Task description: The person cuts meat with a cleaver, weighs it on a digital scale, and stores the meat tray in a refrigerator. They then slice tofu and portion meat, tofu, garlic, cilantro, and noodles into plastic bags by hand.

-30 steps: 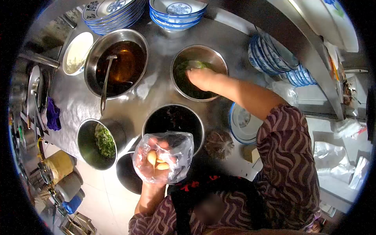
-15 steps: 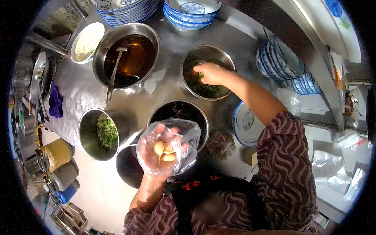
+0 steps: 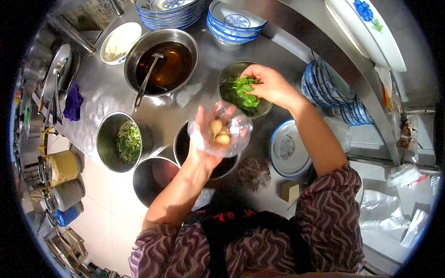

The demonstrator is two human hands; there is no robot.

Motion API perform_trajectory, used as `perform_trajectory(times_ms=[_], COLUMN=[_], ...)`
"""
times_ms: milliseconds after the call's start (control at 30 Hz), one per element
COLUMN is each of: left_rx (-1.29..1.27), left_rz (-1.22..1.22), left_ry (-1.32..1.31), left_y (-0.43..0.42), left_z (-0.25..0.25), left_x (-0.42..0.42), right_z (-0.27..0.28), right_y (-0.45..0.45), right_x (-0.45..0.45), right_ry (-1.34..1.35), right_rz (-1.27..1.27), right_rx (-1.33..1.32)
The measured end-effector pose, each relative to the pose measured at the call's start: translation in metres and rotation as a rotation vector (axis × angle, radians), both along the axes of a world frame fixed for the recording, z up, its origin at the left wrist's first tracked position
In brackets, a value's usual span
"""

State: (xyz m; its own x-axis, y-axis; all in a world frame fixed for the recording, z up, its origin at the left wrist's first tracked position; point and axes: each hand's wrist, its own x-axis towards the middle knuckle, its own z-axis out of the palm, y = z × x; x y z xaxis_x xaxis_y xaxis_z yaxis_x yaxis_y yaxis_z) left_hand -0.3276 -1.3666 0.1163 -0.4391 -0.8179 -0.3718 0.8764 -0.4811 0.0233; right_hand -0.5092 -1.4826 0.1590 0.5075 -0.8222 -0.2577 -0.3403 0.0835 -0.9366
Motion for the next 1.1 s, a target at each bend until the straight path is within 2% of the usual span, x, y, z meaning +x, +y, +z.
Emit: perform_trajectory(times_ms=[67,167,233,400,433,500,567,600,633,733,800,833,867,900,1000,1100], left_rx=[0.001,-0.099,-0.073,-0.043,-0.022,-0.023,-0.015,0.000,-0.003,-0.064,-0.017,0.005,-0.050,0.009,-0.050,0.036], left_rz=[0.010,-0.016,-0.023,0.019,0.023,0.011,0.025,0.036,0.043,0.058,0.043,0.044,0.057,0.063,0.037,0.041], left_ry=[0.004,-0.064,-0.050,-0.013,-0.001,0.028,0.018,0.014,0.013,0.042,0.103,0.125,0.119,0.080,0.182,0.175], left_y=[-0.013,-0.027,-0.033,-0.041,-0.044,-0.047,-0.048,-0.050,-0.050,-0.050,-0.049,-0.049,-0.047,-0.049,-0.052,-0.053], left_z=[-0.001,0.005,0.005,0.003,0.001,0.001,0.008,-0.003,-0.005,-0.008,-0.006,-0.004,-0.004,-0.008,-0.018,-0.009], left_x=[-0.009,-0.019,-0.023,-0.034,-0.035,-0.034,-0.034,-0.035,-0.034,-0.036,-0.038,-0.037,-0.037,-0.040,-0.042,-0.036], right_z=[0.016,0.051,0.047,0.061,0.065,0.056,0.039,0.034,0.033,0.038,0.043,0.047,0.045,0.041,0.047,0.041], right_y=[0.014,0.037,0.043,0.036,0.034,0.034,0.038,0.041,0.043,0.045,0.044,0.045,0.045,0.043,0.051,0.047], right_x=[0.009,0.022,0.023,0.010,0.007,0.007,0.008,0.010,0.011,0.013,0.012,0.013,0.014,0.016,0.030,0.023], right_ry=[-0.042,0.328,0.374,0.331,0.383,0.297,0.308,0.462,0.544,0.433,0.379,0.415,0.484,0.539,0.467,0.505], right_rz=[0.037,0.228,0.262,0.128,0.124,-0.004,0.019,0.130,0.192,0.091,0.020,-0.037,-0.004,0.038,0.032,-0.002], right_rx=[-0.129,-0.447,-0.655,-0.459,-0.626,-0.608,-0.543,-0.768,-0.854,-0.779,-0.705,-0.754,-0.818,-0.880,-0.813,-0.636])
